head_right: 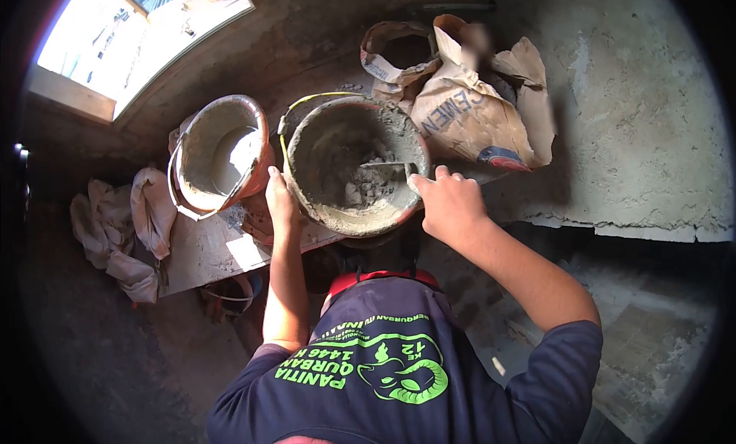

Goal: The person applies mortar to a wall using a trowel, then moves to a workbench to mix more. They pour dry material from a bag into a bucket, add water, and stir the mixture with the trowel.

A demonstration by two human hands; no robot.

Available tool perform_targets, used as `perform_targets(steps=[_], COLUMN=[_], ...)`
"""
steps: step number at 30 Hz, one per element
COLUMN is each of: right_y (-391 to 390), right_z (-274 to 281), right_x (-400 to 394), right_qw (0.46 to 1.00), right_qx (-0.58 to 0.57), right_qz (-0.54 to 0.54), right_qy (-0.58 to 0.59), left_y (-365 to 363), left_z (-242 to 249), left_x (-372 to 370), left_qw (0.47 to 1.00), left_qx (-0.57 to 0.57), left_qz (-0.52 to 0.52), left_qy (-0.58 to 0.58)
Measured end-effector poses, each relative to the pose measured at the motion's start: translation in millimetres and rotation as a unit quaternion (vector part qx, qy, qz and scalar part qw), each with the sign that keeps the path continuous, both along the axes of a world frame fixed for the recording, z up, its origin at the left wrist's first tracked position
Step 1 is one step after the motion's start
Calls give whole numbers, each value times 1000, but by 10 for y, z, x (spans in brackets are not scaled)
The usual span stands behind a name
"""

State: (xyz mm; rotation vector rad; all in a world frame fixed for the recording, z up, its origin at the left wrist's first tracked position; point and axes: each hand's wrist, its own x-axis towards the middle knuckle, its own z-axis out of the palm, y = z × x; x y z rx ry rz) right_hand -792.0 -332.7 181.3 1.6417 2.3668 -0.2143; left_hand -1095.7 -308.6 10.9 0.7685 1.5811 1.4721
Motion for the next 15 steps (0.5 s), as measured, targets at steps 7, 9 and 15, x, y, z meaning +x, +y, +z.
perform_targets(steps=[7, 9, 15], right_y=[7, -64, -372], right_z=[-152, -6, -318], right_x=[-144, -396, -1952], right_qw=[949, 913, 717], right_qx=[260, 335, -256], right_qz=[-16, -1, -91], right_qy=[176, 234, 642], left_y=[-957, -1008, 117], left_z=[1167, 1433, 1321], left_x=[-686, -1236, -2813], left_qw=[945, 952, 866], left_qx=[-97, -100, 15], left_qz=[-276, -281, 156], left_qy=[147, 72, 474])
